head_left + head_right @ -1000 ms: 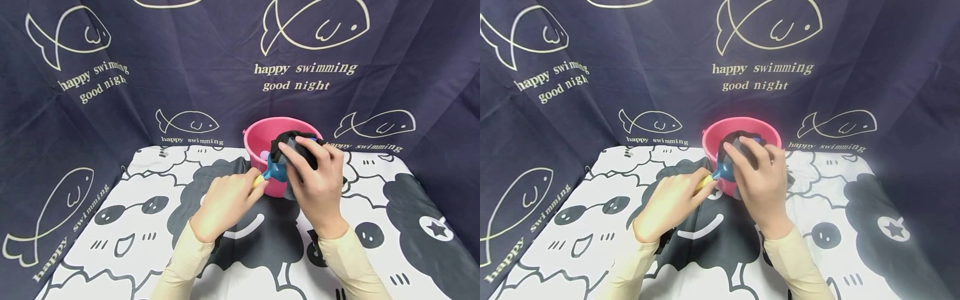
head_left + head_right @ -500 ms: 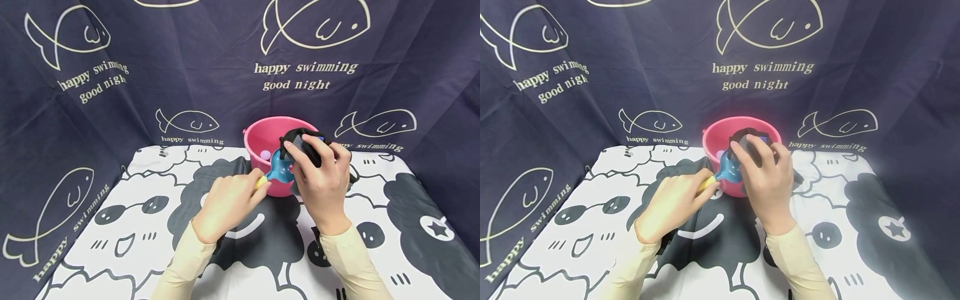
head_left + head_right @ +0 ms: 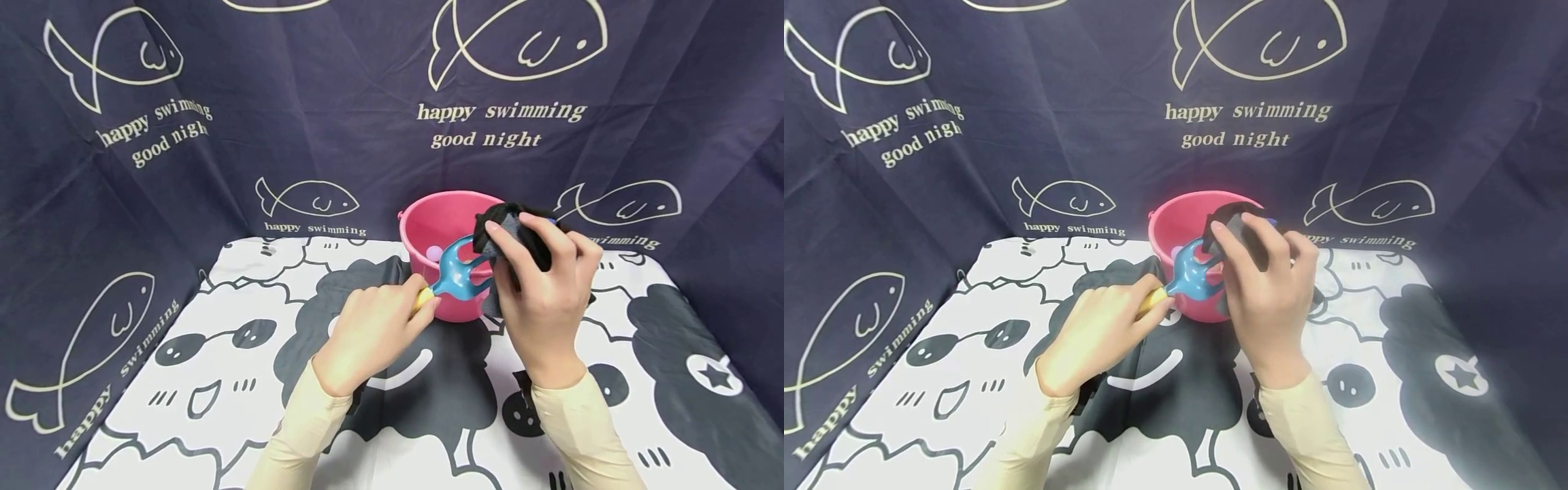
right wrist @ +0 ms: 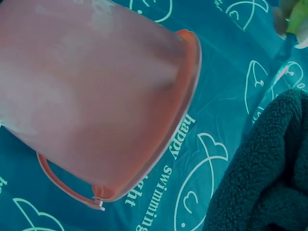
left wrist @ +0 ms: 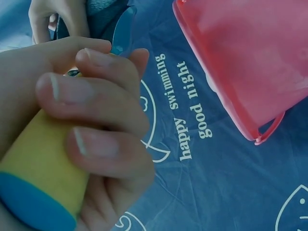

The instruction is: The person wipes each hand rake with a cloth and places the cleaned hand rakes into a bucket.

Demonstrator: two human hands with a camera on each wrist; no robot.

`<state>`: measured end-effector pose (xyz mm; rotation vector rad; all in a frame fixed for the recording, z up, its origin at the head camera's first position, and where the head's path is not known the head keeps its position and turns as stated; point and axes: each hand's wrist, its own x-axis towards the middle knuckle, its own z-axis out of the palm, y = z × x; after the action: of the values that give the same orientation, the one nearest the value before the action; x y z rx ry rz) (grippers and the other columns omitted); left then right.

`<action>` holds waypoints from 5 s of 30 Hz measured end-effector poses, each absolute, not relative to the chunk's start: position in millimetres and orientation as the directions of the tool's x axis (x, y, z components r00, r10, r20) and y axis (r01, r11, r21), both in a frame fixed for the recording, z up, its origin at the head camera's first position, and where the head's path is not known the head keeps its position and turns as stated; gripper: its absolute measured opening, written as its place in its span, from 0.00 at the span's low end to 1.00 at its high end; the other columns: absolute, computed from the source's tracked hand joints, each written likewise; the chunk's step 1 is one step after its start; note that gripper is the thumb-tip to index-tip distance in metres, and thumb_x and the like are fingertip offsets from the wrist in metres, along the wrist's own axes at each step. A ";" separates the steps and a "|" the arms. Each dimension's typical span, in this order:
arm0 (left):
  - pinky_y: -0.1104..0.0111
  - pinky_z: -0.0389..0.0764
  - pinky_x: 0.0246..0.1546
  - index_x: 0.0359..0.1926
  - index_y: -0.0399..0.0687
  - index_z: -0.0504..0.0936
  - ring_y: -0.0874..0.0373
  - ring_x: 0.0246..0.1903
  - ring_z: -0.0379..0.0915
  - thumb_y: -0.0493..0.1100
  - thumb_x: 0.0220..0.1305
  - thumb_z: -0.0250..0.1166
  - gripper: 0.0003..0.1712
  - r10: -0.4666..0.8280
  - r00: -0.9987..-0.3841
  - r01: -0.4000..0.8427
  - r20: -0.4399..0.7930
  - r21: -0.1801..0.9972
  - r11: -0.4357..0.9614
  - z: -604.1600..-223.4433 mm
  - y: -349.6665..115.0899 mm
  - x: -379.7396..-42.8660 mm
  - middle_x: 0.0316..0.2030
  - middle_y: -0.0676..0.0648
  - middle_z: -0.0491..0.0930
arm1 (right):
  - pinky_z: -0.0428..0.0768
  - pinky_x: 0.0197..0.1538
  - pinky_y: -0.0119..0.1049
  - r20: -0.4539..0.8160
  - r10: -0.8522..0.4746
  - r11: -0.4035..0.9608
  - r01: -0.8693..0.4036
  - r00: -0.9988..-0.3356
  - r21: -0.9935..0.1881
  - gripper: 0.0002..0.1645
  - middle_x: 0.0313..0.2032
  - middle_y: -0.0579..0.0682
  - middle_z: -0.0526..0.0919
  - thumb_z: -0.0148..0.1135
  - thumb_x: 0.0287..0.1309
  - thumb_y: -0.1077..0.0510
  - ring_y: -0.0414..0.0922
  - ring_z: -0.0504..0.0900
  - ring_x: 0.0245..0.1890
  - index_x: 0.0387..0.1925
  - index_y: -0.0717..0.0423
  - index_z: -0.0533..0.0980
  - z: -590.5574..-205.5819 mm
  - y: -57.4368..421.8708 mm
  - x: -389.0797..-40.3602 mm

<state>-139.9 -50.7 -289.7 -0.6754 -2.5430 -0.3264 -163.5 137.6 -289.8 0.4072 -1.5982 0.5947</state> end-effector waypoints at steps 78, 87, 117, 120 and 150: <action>0.62 0.73 0.12 0.22 0.51 0.75 0.60 0.13 0.66 0.44 0.50 0.65 0.07 0.342 -0.715 0.531 0.609 0.156 0.833 -283.5 -53.4 -146.5 0.14 0.55 0.73 | 0.67 0.44 0.59 0.983 -0.086 0.687 -0.725 -0.163 -0.060 0.22 0.47 0.66 0.79 0.65 0.39 0.68 0.68 0.71 0.46 0.42 0.55 0.86 -292.2 102.8 -133.9; 0.66 0.69 0.13 0.25 0.53 0.75 0.61 0.14 0.65 0.44 0.53 0.63 0.04 0.366 -0.708 0.545 0.604 0.137 0.827 -284.8 -54.5 -146.8 0.15 0.55 0.72 | 0.68 0.44 0.60 0.983 -0.067 0.681 -0.728 -0.172 -0.080 0.22 0.47 0.66 0.78 0.65 0.39 0.69 0.68 0.70 0.45 0.41 0.56 0.86 -291.9 105.9 -136.8; 0.71 0.64 0.11 0.22 0.53 0.71 0.64 0.13 0.60 0.43 0.53 0.59 0.06 0.381 -0.677 0.557 0.629 0.101 0.824 -282.3 -50.6 -145.4 0.14 0.55 0.67 | 0.67 0.48 0.58 0.962 0.066 0.635 -0.732 -0.266 -0.246 0.20 0.48 0.68 0.78 0.61 0.42 0.70 0.66 0.70 0.46 0.40 0.58 0.86 -277.2 124.1 -136.4; 0.71 0.64 0.11 0.22 0.53 0.71 0.64 0.13 0.60 0.43 0.53 0.59 0.07 0.381 -0.680 0.556 0.626 0.101 0.825 -282.4 -50.4 -145.0 0.14 0.55 0.67 | 0.68 0.47 0.57 0.960 0.067 0.646 -0.722 -0.271 -0.249 0.19 0.47 0.69 0.79 0.60 0.44 0.69 0.65 0.71 0.45 0.41 0.58 0.86 -276.0 126.9 -136.2; 0.70 0.63 0.10 0.20 0.52 0.71 0.63 0.11 0.60 0.42 0.51 0.58 0.07 0.366 -0.688 0.534 0.627 0.095 0.840 -282.7 -48.1 -149.2 0.13 0.54 0.67 | 0.68 0.51 0.54 0.925 0.140 0.658 -0.665 -0.352 -0.352 0.20 0.51 0.68 0.78 0.60 0.48 0.71 0.62 0.71 0.49 0.44 0.59 0.84 -276.0 140.5 -141.5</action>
<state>-149.2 -48.1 -282.7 -0.6546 -2.4025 -0.3602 -141.5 140.5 -276.0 0.4259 -1.7422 0.8853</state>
